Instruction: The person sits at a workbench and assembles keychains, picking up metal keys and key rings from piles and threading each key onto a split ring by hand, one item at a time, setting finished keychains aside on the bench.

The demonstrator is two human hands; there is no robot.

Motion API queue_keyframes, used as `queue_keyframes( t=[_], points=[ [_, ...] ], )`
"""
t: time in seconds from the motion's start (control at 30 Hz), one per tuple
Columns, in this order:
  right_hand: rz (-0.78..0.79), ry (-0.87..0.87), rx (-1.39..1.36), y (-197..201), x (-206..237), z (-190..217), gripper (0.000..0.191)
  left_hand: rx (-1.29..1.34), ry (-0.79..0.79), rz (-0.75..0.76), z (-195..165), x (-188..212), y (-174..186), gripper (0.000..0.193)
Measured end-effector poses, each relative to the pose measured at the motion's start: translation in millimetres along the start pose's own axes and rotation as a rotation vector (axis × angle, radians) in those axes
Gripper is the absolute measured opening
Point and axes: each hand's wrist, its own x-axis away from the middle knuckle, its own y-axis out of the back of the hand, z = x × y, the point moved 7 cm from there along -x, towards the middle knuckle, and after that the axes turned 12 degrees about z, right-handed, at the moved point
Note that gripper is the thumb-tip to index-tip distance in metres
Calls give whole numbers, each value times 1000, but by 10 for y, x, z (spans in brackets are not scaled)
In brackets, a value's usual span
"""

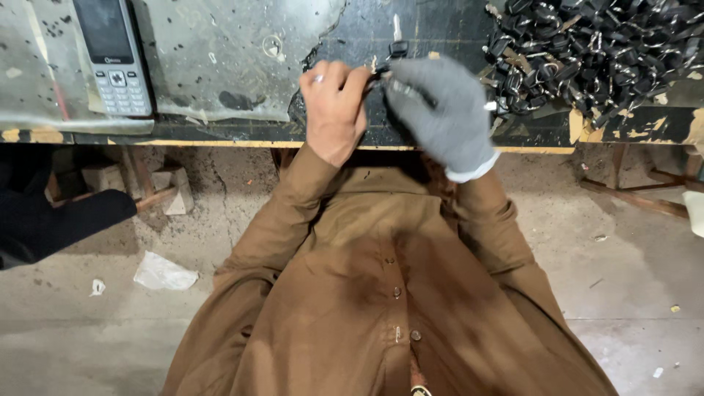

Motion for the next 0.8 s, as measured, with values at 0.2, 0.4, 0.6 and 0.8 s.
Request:
queue_keyframes(
  t=[0.2, 0.4, 0.6, 0.8],
  points=[
    [49, -11, 225, -307, 145, 67, 27, 6, -54, 30, 39, 192, 60, 52],
    [111, -111, -86, -188, 0, 24, 31, 67, -86, 53, -49, 202, 164, 59],
    [55, -83, -164, -152, 232, -69, 62, 580, -5, 139, -226, 224, 324, 48],
    [-145, -245, -348, -267, 453, -263, 55, 908, 46, 176, -367, 258, 196, 21]
  ],
)
